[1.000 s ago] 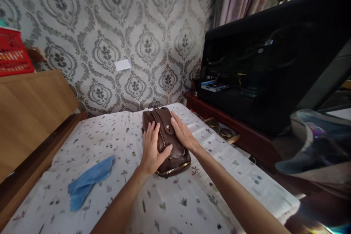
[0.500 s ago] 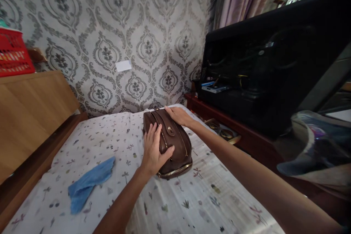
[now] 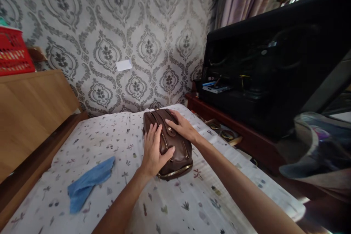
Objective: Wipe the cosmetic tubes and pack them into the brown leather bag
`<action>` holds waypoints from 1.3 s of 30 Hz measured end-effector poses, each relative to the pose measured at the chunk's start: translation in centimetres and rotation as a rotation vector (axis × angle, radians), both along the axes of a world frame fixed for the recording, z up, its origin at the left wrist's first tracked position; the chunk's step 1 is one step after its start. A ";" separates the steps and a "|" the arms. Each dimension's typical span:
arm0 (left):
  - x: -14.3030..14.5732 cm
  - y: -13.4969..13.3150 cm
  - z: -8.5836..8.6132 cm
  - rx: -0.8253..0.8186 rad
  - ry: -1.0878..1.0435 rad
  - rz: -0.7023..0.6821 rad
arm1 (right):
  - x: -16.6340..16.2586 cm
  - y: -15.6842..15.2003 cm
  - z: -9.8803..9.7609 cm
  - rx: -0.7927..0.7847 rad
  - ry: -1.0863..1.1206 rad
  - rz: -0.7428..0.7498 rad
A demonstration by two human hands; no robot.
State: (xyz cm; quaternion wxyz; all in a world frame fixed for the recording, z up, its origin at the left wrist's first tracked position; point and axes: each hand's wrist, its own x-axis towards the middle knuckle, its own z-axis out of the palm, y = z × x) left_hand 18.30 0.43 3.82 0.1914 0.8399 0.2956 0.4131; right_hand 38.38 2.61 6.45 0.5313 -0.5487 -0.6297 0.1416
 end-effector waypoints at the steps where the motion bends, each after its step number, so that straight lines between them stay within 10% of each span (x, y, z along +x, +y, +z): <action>1: -0.1 0.0 0.0 0.004 -0.002 -0.001 | 0.0 0.0 -0.3 0.005 0.005 0.023; 16: 2.2 11.8 0.9 -0.378 -0.277 0.145 | -0.2 0.4 -1.1 -0.026 -0.143 -0.018; 39: 2.1 13.4 0.6 -0.115 -0.165 0.009 | -1.1 -2.2 -1.1 -0.076 -0.109 0.007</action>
